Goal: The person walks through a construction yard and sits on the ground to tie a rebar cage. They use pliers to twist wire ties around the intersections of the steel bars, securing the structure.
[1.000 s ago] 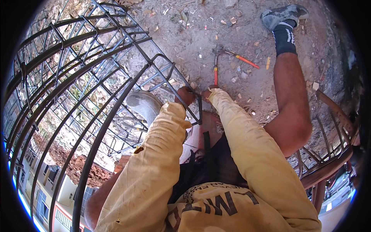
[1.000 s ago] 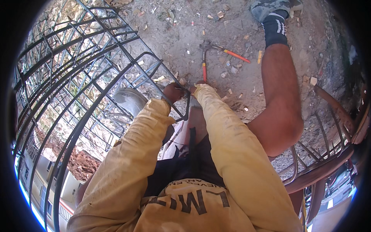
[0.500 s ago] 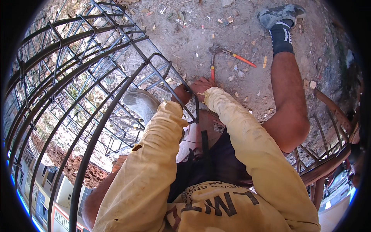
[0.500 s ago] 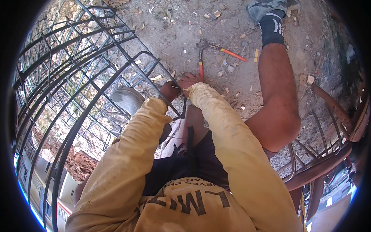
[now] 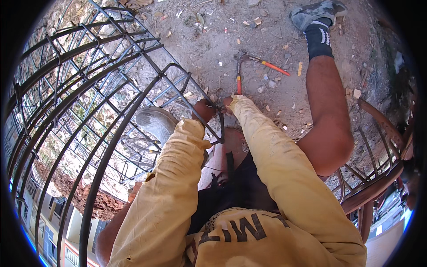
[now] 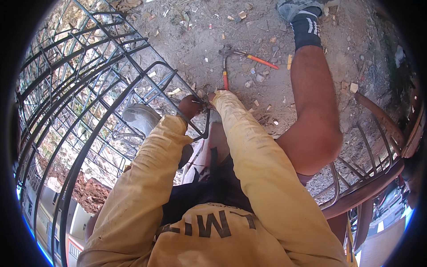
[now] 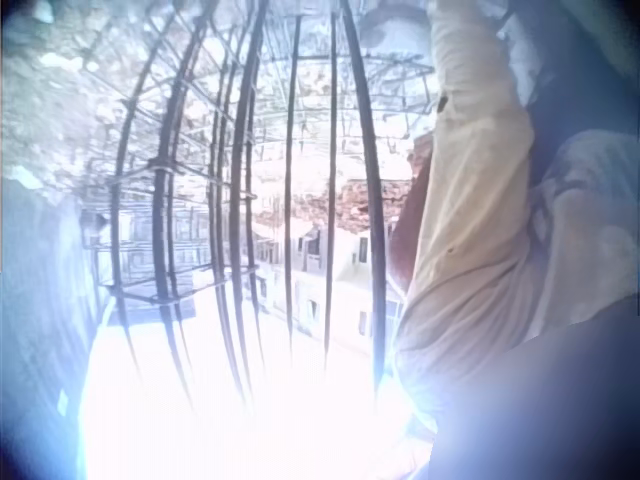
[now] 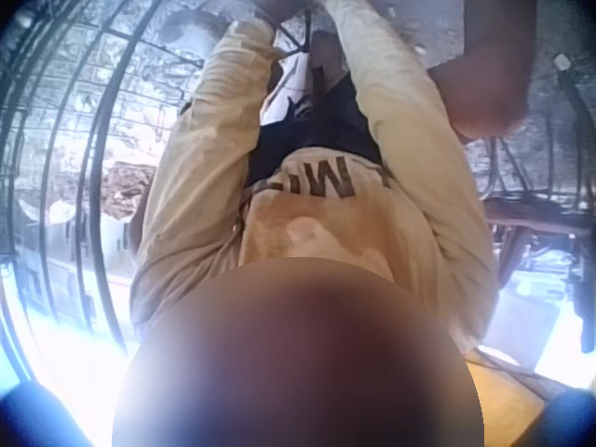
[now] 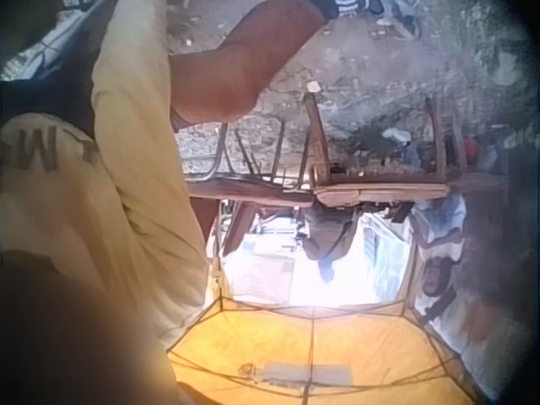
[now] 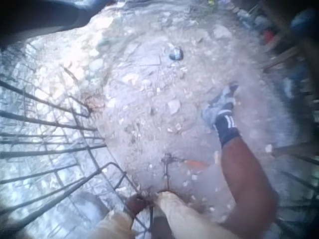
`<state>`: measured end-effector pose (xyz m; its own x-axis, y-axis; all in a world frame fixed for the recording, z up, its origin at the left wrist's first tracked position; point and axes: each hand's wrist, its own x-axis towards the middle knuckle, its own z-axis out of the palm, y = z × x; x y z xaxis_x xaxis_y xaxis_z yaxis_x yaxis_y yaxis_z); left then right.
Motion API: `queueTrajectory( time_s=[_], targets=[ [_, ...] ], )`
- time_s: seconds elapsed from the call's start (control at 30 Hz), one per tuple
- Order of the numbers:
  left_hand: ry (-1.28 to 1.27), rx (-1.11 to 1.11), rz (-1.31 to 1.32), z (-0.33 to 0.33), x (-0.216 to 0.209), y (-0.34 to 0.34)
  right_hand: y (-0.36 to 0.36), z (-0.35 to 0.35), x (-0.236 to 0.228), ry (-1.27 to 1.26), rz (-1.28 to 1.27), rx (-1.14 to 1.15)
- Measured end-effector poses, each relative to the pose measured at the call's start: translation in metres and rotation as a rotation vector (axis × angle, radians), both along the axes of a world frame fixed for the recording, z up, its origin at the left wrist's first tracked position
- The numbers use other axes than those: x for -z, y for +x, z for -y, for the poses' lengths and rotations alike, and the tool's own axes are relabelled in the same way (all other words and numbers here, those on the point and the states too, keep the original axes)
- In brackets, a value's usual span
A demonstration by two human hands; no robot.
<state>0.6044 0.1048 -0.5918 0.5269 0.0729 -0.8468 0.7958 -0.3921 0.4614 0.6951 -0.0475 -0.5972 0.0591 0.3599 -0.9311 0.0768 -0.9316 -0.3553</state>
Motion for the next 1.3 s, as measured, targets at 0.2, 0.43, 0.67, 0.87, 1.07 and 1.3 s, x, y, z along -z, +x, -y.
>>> queueTrajectory(
  time_s=[0.2, 0.43, 0.67, 0.87, 1.07, 1.3],
  targets=[
    [-0.076, -0.086, -0.145, 0.007, -0.018, 0.019, 0.045, 0.015, -0.046, -0.211, 0.253, 0.493],
    [-0.074, 0.200, -0.049, -0.006, -0.008, 0.009, 0.118, 0.079, -0.075, -0.333, 0.755, 0.500],
    [-0.233, -0.312, -0.409, 0.011, -0.036, 0.030, 0.106, 0.093, -0.058, -0.271, 0.741, 0.392],
    [0.148, 0.537, -0.050, -0.015, 0.000, 0.005, 0.076, 0.063, -0.100, 0.057, 0.599, 0.703],
    [0.581, 1.229, 0.193, -0.022, -0.048, 0.033, 0.096, 0.050, -0.198, 0.291, 0.645, 0.842],
    [0.213, -0.033, 0.212, -0.034, -0.120, 0.038, 0.092, 0.072, -0.302, 0.895, 0.800, 1.186]
  ],
)
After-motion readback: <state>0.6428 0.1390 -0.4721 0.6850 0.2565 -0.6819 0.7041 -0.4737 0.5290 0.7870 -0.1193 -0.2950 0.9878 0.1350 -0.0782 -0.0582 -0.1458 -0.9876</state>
